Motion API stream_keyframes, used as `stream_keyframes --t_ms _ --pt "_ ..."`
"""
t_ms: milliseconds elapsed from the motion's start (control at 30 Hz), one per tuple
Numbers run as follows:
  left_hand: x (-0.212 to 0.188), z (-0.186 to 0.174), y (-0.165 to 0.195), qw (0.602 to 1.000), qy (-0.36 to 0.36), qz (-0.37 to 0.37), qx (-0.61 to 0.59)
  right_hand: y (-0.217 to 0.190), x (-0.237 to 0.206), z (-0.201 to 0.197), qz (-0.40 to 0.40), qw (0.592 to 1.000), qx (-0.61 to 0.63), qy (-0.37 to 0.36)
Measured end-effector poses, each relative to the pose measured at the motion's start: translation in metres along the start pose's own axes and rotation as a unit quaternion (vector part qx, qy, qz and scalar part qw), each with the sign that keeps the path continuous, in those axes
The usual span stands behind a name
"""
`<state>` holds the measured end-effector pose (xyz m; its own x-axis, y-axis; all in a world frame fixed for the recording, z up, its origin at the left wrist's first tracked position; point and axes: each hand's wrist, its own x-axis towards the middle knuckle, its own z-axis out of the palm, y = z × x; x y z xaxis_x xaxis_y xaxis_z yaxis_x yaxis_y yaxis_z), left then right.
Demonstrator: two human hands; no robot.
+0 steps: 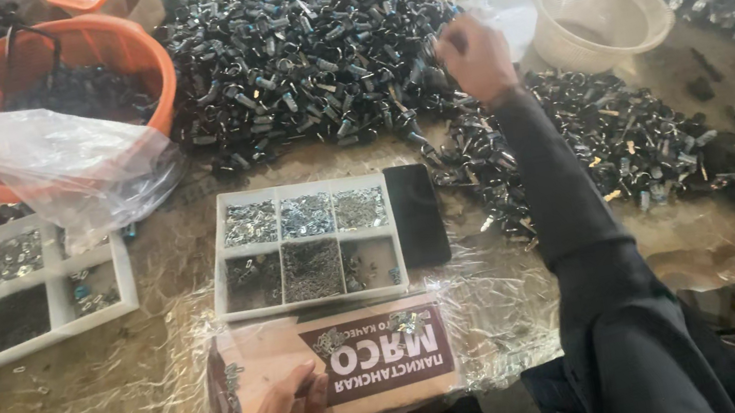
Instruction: The person sits at a workbench assembling small metal components by hand. They pick parts from a compartment organizer box, fit the pieces together in their hands, and place the finished assemblies onto the table with other completed parts.
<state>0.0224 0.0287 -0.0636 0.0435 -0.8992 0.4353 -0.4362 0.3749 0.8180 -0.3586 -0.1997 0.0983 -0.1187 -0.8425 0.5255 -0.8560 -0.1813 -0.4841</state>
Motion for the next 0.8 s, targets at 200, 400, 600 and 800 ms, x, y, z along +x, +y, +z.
stream_keyframes --t_ms 200,400,600,800 --pt "0.007 -0.005 -0.004 1.0 0.017 0.0 0.001 -0.025 0.037 0.014 -0.02 0.943 -0.257 -0.209" --pt "0.013 -0.013 -0.023 1.0 0.001 0.009 -0.026 -0.013 0.015 0.021 0.04 0.976 0.035 -0.213" --pt "0.017 -0.015 -0.039 0.999 0.0 0.026 -0.035 -0.003 -0.069 0.015 0.173 0.956 0.176 -0.161" --pt "0.016 -0.013 -0.041 0.999 -0.013 0.018 -0.05 -0.007 -0.167 0.002 0.324 0.825 0.421 -0.191"
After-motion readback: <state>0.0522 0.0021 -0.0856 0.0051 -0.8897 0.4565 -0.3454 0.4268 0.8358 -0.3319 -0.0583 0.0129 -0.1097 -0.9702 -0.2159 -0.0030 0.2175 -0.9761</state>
